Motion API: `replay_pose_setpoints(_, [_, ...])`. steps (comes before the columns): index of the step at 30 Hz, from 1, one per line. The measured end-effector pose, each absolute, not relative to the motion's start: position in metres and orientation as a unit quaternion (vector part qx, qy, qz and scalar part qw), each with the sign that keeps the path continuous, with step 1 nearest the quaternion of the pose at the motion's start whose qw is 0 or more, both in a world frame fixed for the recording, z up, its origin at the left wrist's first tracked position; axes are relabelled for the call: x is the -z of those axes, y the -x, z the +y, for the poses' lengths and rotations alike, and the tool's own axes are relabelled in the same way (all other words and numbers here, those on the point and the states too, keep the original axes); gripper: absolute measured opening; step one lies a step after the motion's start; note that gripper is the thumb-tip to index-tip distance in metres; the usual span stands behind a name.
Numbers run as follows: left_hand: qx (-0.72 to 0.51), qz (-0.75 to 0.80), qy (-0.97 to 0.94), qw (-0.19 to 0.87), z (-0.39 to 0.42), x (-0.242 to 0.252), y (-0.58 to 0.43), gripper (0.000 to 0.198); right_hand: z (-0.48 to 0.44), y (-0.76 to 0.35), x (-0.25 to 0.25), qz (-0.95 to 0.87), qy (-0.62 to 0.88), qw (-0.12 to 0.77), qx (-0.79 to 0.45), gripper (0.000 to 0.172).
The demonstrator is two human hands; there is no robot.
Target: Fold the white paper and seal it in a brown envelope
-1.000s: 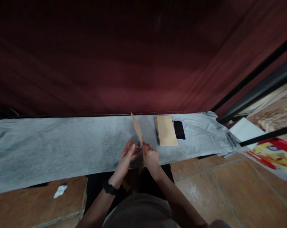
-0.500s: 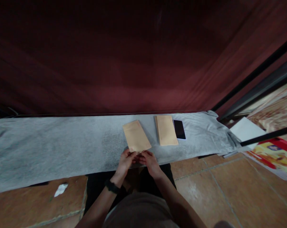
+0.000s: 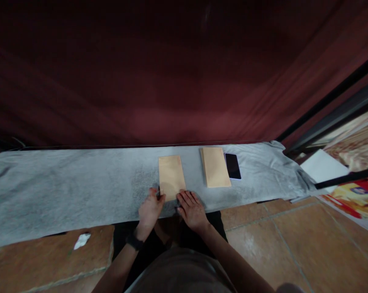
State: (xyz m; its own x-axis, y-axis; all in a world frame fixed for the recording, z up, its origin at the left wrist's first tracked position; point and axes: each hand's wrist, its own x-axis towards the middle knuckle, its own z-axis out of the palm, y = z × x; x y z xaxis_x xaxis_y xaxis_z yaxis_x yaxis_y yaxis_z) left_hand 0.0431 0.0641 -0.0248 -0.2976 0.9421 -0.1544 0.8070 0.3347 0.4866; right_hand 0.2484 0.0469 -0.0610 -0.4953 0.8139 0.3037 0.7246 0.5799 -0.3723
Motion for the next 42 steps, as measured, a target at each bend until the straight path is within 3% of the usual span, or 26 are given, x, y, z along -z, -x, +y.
replay_pose_setpoints(2, [-0.142,0.771,-0.613,0.1,0.065,0.023,-0.046,0.036,0.045,-0.247,0.066,-0.86,0.449,0.231,-0.08,0.054])
replay_pose_setpoints(5, [-0.201,0.661,-0.722,0.035,0.086,0.028,-0.054,0.044,0.045,-0.246,0.066,-0.858,0.45,0.237,-0.074,0.055])
replay_pose_setpoints(10, [-0.167,0.597,-0.785,0.027,0.153,0.048,-0.066,0.058,0.046,-0.246,0.062,-0.856,0.453,0.234,-0.082,0.054])
replay_pose_setpoints(18, [-0.107,0.564,-0.818,0.025,0.215,0.056,-0.066,0.058,0.047,-0.245,0.058,-0.855,0.457,0.231,-0.084,0.058])
replay_pose_setpoints(42, [-0.089,0.426,-0.897,0.076,0.108,0.055,-0.058,0.053,0.05,-0.253,0.062,-0.848,0.434,0.271,-0.14,0.049])
